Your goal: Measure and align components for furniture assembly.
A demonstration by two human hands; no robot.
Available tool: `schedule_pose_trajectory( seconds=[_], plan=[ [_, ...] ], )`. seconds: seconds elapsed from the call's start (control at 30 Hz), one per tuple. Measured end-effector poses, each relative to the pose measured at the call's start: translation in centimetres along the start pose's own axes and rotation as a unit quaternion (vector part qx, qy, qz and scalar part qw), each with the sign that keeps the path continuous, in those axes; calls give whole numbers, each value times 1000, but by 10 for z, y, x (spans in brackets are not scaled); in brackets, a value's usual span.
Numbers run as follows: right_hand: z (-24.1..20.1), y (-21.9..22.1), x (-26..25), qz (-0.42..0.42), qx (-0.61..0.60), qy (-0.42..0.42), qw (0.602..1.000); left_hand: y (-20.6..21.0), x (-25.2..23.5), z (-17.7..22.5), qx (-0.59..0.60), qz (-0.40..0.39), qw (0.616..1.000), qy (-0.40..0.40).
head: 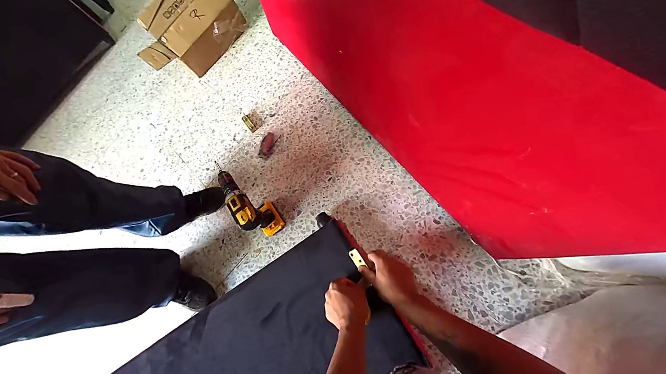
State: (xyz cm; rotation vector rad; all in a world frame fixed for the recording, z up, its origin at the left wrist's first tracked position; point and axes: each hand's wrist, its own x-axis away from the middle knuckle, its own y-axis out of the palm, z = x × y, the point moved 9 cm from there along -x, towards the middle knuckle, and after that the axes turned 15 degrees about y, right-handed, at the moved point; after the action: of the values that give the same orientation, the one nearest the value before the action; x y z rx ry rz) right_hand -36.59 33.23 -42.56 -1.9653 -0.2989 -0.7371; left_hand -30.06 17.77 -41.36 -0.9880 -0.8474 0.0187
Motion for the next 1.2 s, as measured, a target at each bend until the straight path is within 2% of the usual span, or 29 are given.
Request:
schedule_pose_trajectory(
  seconds=[0.23, 0.33, 0.4, 0.47, 0.57, 0.67, 0.77, 0.83, 0.9, 1.03, 1.1, 1.2],
  plan=[
    [0, 0, 1, -18, 19, 25, 999, -1, 1, 1, 0, 1, 1000, -3],
    [11, -18, 0, -25, -74, 57, 995, -5, 0, -1, 4, -3, 1000, -1],
    [15, -59, -1, -8, -206, 64, 976, -7, 2, 0, 14, -6, 1000, -1],
    [4, -118, -3, 29, -323, 35, 945, -7, 7, 3, 29, -13, 999, 0],
    [-59, -234, 1, 99, -418, -71, 900, -11, 8, 5, 35, -16, 999, 2],
    [-137, -334, 71, 58, -470, -203, 857, -12, 11, 7, 39, -18, 999, -1],
    [-176, -379, 145, -6, -535, -264, 803, -19, 24, 16, 56, -5, 998, -1],
    [-181, -373, 174, -20, -570, -243, 784, -30, 17, 6, 49, 6, 999, 2],
    [-158, -344, 189, -30, -571, -195, 797, -11, 18, 1, 51, 1, 999, -3],
    [-114, -304, 174, -18, -569, -113, 814, -16, 13, 1, 55, 5, 998, -5],
    [-107, -308, 168, -2, -549, -114, 828, -13, 13, 0, 56, 1, 998, -7],
    [-102, -323, 168, 28, -547, -129, 826, -14, 15, 5, 64, 4, 998, -1]
  ],
)
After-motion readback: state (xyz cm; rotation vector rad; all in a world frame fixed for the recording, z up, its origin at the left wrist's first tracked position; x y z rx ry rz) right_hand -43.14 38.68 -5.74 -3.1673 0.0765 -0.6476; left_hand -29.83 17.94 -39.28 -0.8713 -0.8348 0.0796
